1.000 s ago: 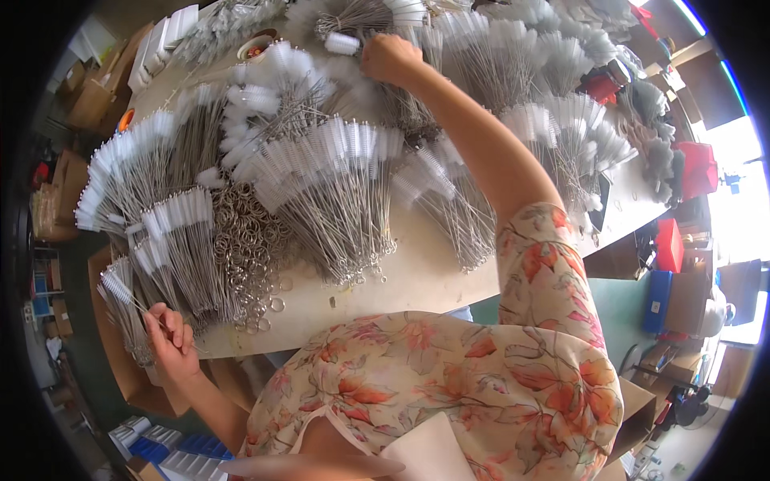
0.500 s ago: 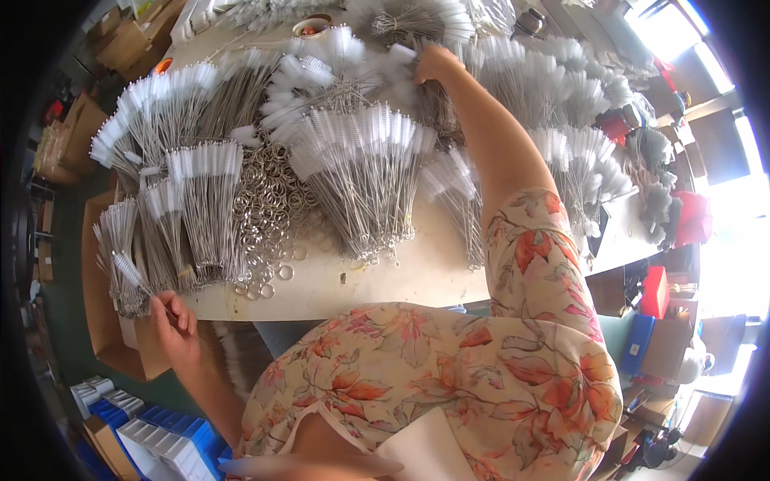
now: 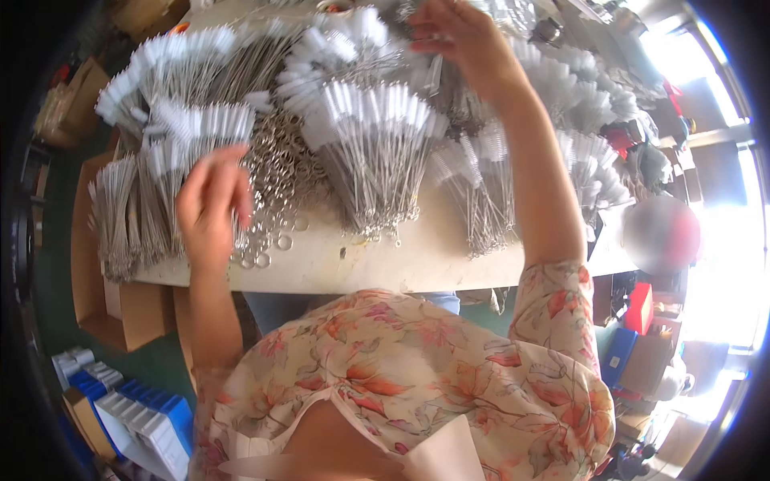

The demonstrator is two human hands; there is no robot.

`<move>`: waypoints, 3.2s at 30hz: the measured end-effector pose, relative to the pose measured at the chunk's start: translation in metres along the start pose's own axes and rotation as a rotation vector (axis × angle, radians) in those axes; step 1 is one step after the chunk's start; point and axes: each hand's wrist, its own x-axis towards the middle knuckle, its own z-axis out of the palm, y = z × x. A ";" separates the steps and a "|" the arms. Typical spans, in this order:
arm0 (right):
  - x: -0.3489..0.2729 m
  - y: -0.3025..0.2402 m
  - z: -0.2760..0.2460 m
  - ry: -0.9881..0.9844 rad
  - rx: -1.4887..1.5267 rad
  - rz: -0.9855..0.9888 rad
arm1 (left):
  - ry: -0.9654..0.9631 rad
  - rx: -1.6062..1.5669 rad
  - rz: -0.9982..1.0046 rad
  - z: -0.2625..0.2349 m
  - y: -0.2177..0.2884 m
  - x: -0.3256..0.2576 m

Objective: The recorder is assembling small cleaning brushes by attaching metal rings to the handles and organizing them into groups and boxes.

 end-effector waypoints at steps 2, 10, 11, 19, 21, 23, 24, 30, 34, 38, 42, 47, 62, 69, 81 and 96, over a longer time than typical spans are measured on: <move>-0.019 -0.009 0.066 0.102 0.233 0.020 | -0.044 0.042 -0.035 0.031 0.005 0.017; -0.078 0.010 0.136 0.254 0.168 -0.158 | 0.231 0.367 0.648 0.042 -0.028 0.026; -0.083 0.026 0.127 0.259 0.181 -0.069 | 0.110 0.383 0.591 0.042 -0.019 0.016; -0.105 0.053 0.160 0.172 1.206 0.382 | -0.221 0.651 0.737 0.044 -0.048 -0.034; -0.112 0.037 0.145 -0.012 0.919 0.366 | -0.180 0.716 0.655 0.026 -0.027 -0.038; -0.119 0.025 0.147 -0.136 0.301 0.403 | -0.123 0.495 0.503 0.009 -0.015 -0.029; -0.123 0.023 0.158 -0.207 0.026 0.323 | -0.119 0.251 0.399 0.008 -0.013 -0.025; -0.141 0.015 0.169 -0.346 -0.006 0.300 | -0.473 0.079 0.058 0.011 -0.032 -0.057; -0.144 0.002 0.163 -0.461 0.312 0.771 | -0.544 0.387 0.276 0.001 -0.021 -0.062; -0.162 0.021 0.140 -0.451 0.088 0.627 | -0.522 0.496 0.320 0.014 -0.028 -0.057; -0.193 0.046 0.124 -0.411 -1.272 0.231 | -0.130 1.130 0.191 -0.024 -0.075 -0.006; -0.190 0.065 0.138 -0.158 -0.748 0.184 | -0.149 1.148 0.202 -0.029 -0.096 0.012; -0.112 0.026 0.188 0.035 0.244 0.132 | 0.138 0.150 -0.041 0.022 -0.041 -0.035; -0.120 0.040 0.192 0.186 -0.499 -0.633 | -0.143 -0.616 -0.456 0.005 -0.026 -0.037; -0.126 0.002 0.176 -0.084 0.179 -0.008 | -0.217 0.334 0.198 0.003 0.022 -0.045; -0.106 0.007 0.183 -0.122 0.479 0.395 | -0.099 0.282 0.153 -0.001 0.006 -0.048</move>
